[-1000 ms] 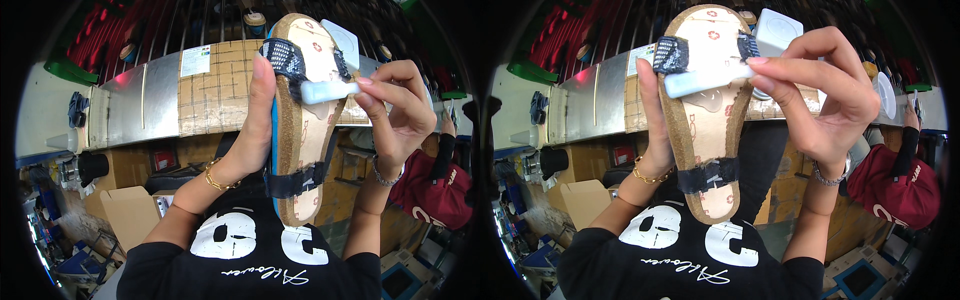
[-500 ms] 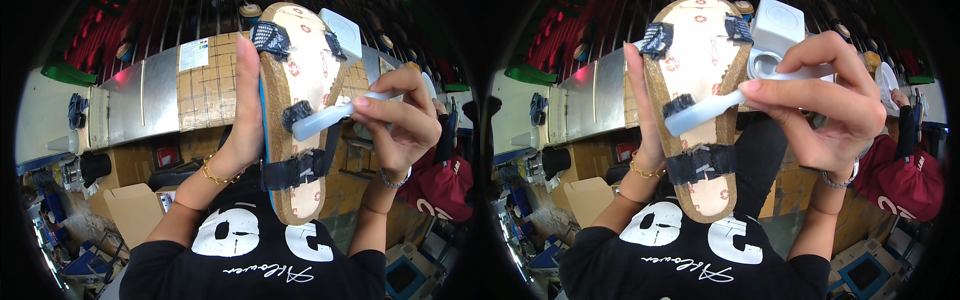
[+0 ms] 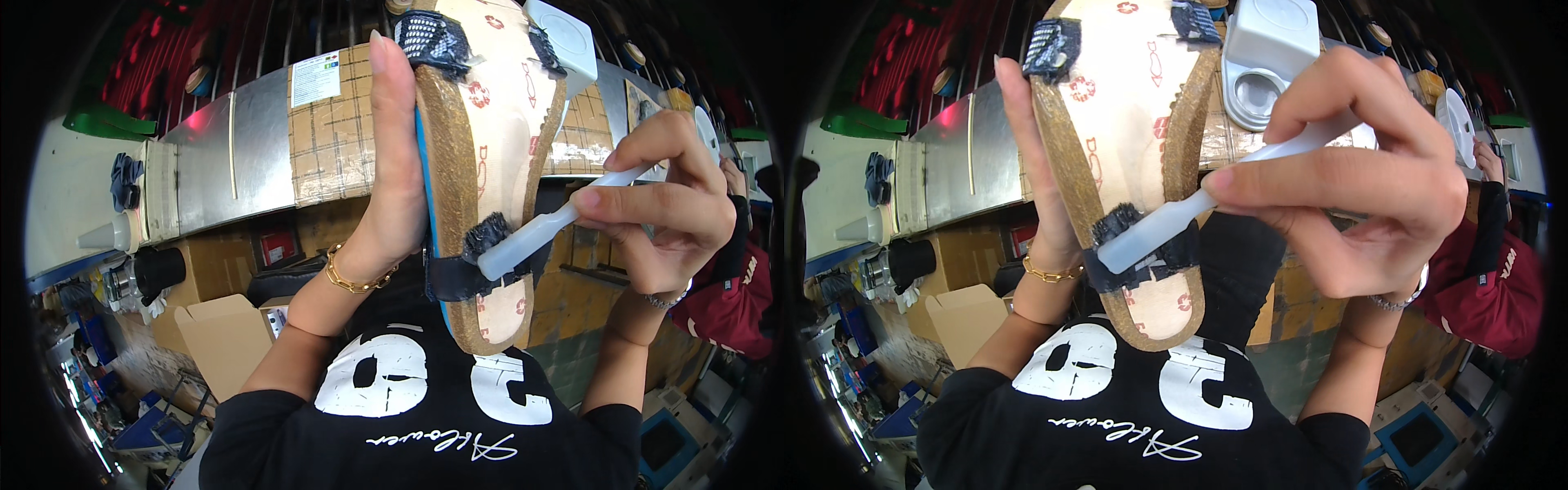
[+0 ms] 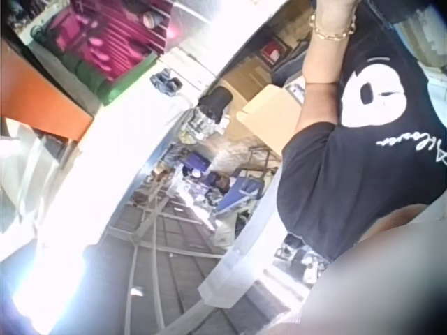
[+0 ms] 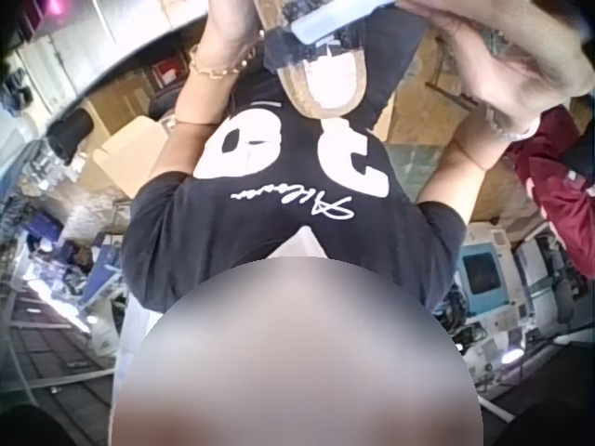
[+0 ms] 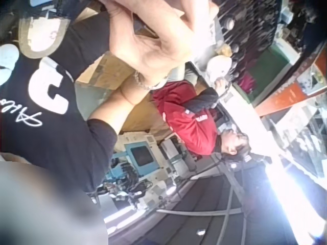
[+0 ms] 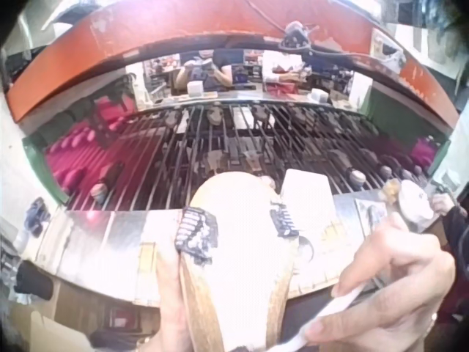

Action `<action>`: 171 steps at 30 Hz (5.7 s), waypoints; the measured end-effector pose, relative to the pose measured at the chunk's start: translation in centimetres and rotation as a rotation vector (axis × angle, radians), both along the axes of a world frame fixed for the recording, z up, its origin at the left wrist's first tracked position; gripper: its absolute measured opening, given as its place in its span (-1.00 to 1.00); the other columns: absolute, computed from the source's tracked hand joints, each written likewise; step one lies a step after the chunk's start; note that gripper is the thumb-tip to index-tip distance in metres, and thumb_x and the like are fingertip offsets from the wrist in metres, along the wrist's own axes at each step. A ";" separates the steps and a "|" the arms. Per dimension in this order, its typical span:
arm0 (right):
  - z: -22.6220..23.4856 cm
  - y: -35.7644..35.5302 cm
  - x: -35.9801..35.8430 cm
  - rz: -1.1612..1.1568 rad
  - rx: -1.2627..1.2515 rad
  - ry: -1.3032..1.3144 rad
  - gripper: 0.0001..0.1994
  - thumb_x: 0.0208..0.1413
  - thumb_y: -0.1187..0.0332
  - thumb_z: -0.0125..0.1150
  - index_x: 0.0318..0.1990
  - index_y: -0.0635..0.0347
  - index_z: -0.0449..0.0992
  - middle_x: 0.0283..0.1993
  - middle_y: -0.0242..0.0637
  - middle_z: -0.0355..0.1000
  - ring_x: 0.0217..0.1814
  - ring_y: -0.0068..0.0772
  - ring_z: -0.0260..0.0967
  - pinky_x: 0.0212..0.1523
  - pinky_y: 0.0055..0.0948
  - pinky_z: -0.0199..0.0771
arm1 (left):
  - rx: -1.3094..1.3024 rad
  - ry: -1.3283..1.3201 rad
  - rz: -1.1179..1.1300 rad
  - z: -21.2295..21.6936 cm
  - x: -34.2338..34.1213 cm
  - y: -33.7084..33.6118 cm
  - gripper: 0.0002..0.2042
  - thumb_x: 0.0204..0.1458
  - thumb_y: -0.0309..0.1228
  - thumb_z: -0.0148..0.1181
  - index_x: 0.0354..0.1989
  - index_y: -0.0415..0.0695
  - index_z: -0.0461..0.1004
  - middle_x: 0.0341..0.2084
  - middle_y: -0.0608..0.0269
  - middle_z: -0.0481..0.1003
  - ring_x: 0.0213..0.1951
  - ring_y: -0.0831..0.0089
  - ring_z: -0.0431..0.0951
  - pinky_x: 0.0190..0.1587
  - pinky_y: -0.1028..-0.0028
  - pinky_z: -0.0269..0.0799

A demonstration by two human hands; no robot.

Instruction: The person holds a cork-soled sandal and uses a small brush to apply black paint to the straps. The person repeatedly dips the brush into a container and paints different sections of the straps, rotating the sandal to reach all areas.

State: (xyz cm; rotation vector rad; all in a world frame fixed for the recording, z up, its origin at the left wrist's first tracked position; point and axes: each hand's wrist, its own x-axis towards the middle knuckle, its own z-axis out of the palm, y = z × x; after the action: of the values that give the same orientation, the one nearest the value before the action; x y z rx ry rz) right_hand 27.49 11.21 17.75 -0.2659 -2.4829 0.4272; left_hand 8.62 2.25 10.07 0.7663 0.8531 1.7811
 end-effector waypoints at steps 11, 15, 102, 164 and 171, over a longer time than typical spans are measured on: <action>-1.7 4.3 -2.8 -0.069 -0.157 0.321 -0.85 0.01 0.64 0.36 -0.24 0.31 0.71 -0.30 -0.28 0.44 -0.25 -0.49 0.35 -0.24 -0.55 0.29 | 0.151 -0.324 -0.245 -0.9 -0.2 0.4 -0.11 0.25 0.39 -0.51 0.30 -0.23 0.28 0.06 0.04 0.52 0.03 0.42 0.60 0.10 0.41 0.54; -3.4 2.6 -2.2 -0.149 -0.147 0.279 -0.81 -0.11 0.53 0.47 -0.26 0.18 0.76 -0.44 -0.36 0.45 -0.40 -0.55 0.36 -0.38 -0.60 0.26 | -0.066 -0.126 -0.082 -0.4 -0.5 0.4 -0.11 0.25 0.39 -0.52 0.34 -0.22 0.24 0.14 0.01 0.46 0.10 0.39 0.56 0.16 0.36 0.51; -4.6 -2.3 0.3 -0.044 -0.241 0.205 -0.73 -0.38 0.42 0.47 -0.38 -0.09 0.80 -0.44 -0.43 0.45 -0.43 -0.57 0.30 -0.40 -0.54 0.13 | -0.027 -0.067 0.011 -2.9 -4.5 3.0 -0.13 0.23 0.40 -0.45 0.26 -0.20 0.32 0.02 0.05 0.53 -0.02 0.43 0.63 0.01 0.40 0.63; -4.1 -0.4 -1.4 -0.102 -0.442 0.285 -0.84 -0.13 0.46 0.46 -0.32 0.10 0.76 -0.46 -0.36 0.49 -0.46 -0.58 0.34 -0.45 -0.56 0.23 | -0.042 0.115 -0.170 -2.3 -3.8 2.2 -0.14 0.28 0.34 -0.44 0.35 -0.24 0.25 0.13 0.00 0.50 0.10 0.39 0.58 0.11 0.41 0.56; -8.3 3.5 -5.7 -0.516 0.185 0.546 -0.68 -0.12 0.49 0.47 -0.18 -0.17 0.77 -0.38 -0.40 0.42 -0.36 -0.47 0.33 -0.34 -0.42 0.12 | -0.130 -0.045 -0.232 -3.1 -4.7 1.9 -0.13 0.27 0.35 -0.44 0.35 -0.24 0.25 0.09 0.03 0.52 -0.01 0.44 0.63 -0.01 0.48 0.62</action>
State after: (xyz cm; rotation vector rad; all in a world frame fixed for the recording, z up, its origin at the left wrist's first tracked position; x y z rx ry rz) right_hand 21.81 14.69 9.48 -0.6044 -1.8163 0.0370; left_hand 3.90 4.19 7.00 0.7079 0.8071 1.5179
